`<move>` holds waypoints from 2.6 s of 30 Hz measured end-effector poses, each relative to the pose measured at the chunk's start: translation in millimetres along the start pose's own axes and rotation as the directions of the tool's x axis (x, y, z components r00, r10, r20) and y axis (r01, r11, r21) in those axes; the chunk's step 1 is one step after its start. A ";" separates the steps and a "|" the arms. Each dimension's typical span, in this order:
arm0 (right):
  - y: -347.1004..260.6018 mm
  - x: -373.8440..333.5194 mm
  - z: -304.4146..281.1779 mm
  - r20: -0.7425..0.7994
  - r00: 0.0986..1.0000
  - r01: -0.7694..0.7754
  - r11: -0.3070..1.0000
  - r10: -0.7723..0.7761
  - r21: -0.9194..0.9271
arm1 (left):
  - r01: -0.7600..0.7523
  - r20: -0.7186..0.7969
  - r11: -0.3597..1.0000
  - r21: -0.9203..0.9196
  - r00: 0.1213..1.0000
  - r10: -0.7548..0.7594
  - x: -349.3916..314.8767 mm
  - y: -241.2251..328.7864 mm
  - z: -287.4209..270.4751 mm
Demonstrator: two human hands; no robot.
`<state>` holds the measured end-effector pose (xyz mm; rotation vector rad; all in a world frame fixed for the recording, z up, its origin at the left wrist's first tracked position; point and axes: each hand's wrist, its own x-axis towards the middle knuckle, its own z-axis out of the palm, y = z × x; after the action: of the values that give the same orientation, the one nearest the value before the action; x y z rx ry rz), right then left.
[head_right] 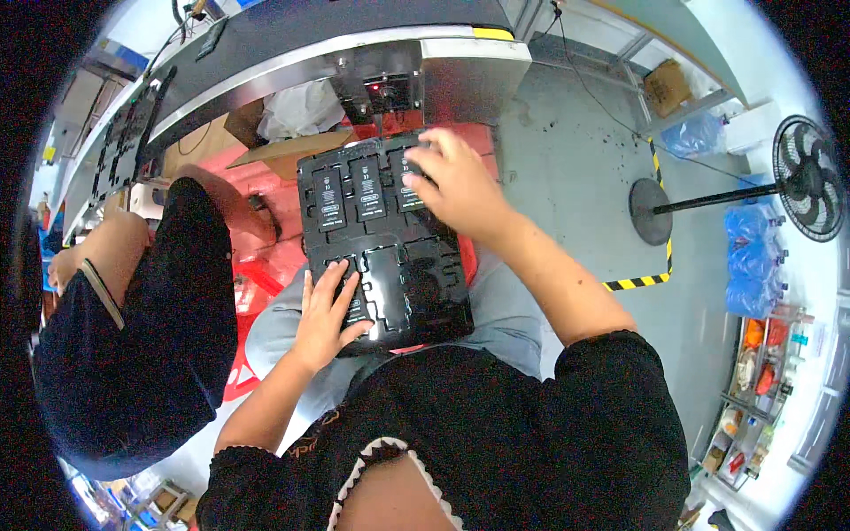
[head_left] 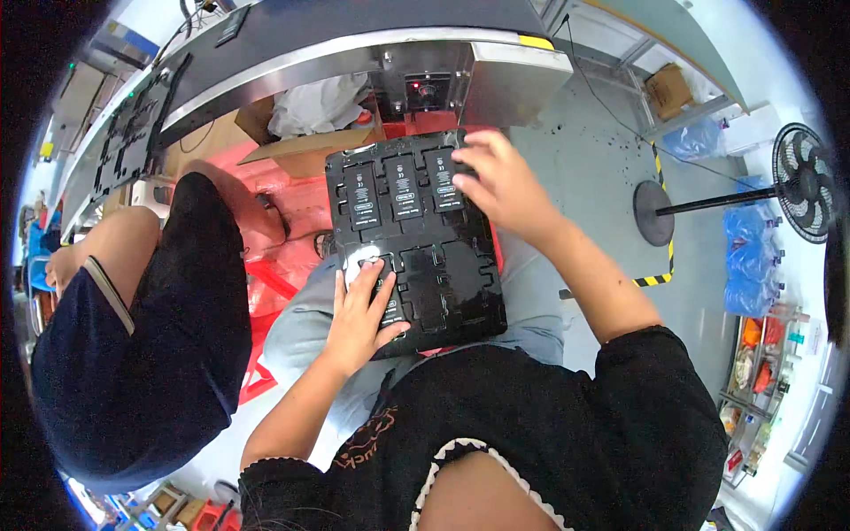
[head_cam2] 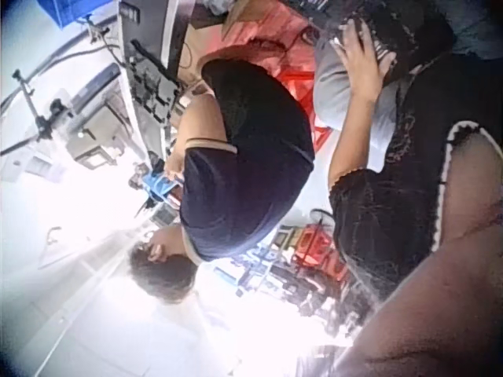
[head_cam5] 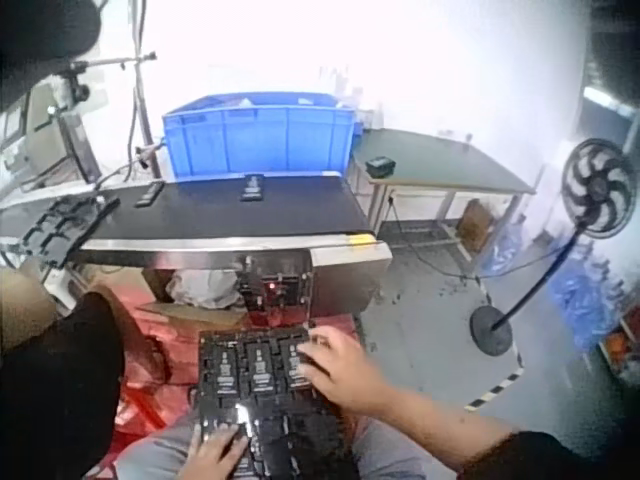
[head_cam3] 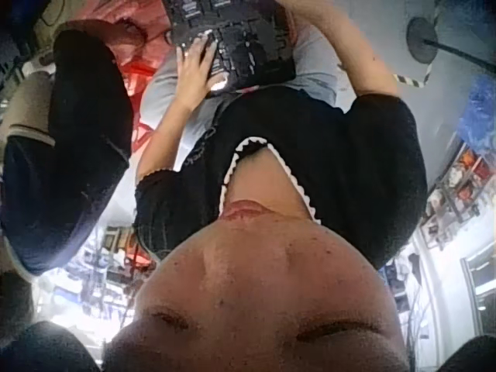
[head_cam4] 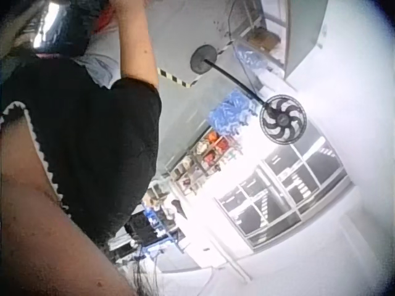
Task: The person sits on the floor and repeatedly picks up black battery modules from a tray, places them into a machine slot, and returns them to the tray. The person handles the modules one at a time in a repetitive loop.
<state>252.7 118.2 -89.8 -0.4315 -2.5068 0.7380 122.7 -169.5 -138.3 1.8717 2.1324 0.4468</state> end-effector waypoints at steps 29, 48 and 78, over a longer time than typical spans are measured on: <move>150.1 282.0 -152.9 0.014 0.726 -0.663 0.694 0.688 0.279 | 0.038 -0.418 0.993 0.115 0.908 0.013 329.5 -69.6 -243.4; -17.5 -89.9 -22.5 0.709 0.581 -0.799 0.449 0.400 0.400 | -0.418 -0.060 0.879 0.231 0.895 0.441 223.4 33.1 -188.7; -34.9 -101.5 -2.4 -0.003 0.971 0.218 0.885 -0.240 -0.411 | -0.060 -0.195 0.975 0.215 0.975 0.103 33.5 11.3 15.3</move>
<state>332.8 48.3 -104.9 -0.2791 -2.5980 0.1026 134.6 -134.1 -147.8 2.1168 2.3197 0.4692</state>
